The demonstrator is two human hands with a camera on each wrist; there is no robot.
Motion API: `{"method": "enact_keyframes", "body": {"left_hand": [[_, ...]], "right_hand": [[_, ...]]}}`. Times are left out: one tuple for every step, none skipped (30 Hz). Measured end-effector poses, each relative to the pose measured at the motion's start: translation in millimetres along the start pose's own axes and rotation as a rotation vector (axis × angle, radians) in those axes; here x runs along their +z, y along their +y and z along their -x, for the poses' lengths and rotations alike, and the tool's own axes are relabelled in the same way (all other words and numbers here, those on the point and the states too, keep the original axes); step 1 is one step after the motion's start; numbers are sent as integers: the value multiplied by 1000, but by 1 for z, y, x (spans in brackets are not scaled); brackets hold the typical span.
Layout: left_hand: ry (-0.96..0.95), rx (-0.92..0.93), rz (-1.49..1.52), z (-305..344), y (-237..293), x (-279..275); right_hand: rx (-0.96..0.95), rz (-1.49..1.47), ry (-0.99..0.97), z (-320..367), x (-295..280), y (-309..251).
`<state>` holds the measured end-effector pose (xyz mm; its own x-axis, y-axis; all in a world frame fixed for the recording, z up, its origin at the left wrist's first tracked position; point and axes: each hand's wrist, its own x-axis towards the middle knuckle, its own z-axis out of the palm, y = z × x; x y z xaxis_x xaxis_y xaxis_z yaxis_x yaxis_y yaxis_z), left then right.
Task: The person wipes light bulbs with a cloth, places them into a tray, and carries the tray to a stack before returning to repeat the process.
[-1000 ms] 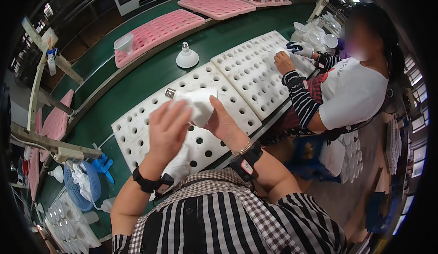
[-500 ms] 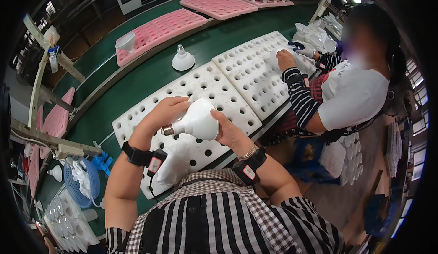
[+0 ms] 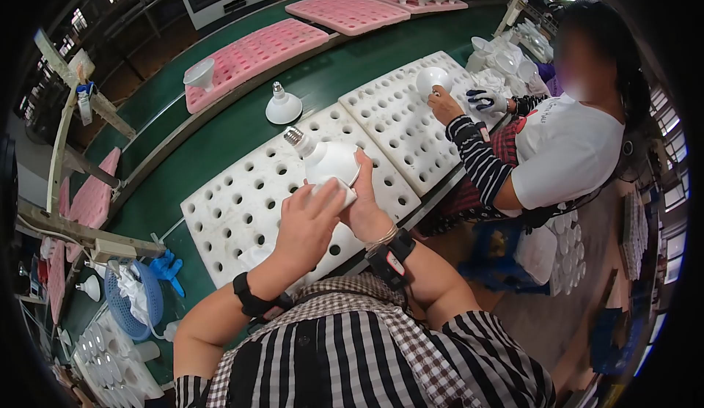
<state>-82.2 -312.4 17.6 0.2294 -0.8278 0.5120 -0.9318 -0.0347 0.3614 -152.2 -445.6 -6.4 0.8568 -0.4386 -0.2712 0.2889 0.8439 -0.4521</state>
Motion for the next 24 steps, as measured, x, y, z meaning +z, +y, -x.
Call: {"method": "enact_keyframes", "body": {"left_hand": [[-42,178,-138,-1,1,-2],[-5,235,-158,-6,-5,-5],[-3,233,-160,-9,-15,-8],[-2,344,-133,-11,-29,-12],[1,457,-108,-11,-42,-14],[29,424,-141,-8,-55,-14],[45,296,-206,-6,-72,-8],[93,137,-252,-2,-90,-2],[54,-44,-161,7,-115,9],[142,-211,15,14,-130,12],[126,-354,187,16,-135,8],[115,-517,591,11,-129,2],[107,-677,997,2,-118,-8],[112,-681,994,-5,-101,-19],[89,-664,1097,-13,-81,-30],[67,-644,1200,-16,-72,-36],[10,-617,1029,-11,-80,-27],[-44,-672,1031,-11,-75,-32],[-100,-726,1033,-11,-69,-35],[-101,-728,1033,-8,-70,-34],[-60,-688,1032,-5,-70,-31],[-19,-647,1031,-4,-70,-30],[-25,-646,1033,-3,-69,-29],[-7,-693,1133,-4,-65,-32]], "right_hand": [[-3,107,-17,0,2,-1],[-6,13,22,-2,6,2],[-5,15,20,1,12,0],[-16,-24,77,6,22,-3],[-29,-63,133,8,27,-5],[27,-114,136,10,27,-7],[22,-115,135,11,23,-11],[102,-171,48,12,18,-15],[183,-224,-39,13,14,-19],[178,-226,-37,14,14,-21],[116,-153,-42,15,14,-22],[57,-84,-42,18,13,-20],[3,-11,-44,19,13,-18],[10,-10,-47,17,9,-15],[-52,112,-42,14,3,-10],[-114,234,-39,13,-1,-6],[-108,236,-44,14,-3,-3],[-157,304,-97,16,-3,-1],[-206,371,-148,17,-3,-1],[-205,370,-147,18,-2,-1],[-235,428,-182,22,3,-4],[-266,487,-217,25,8,-6],[-269,486,-212,26,9,-7],[-283,524,-218,27,10,-7]]}}
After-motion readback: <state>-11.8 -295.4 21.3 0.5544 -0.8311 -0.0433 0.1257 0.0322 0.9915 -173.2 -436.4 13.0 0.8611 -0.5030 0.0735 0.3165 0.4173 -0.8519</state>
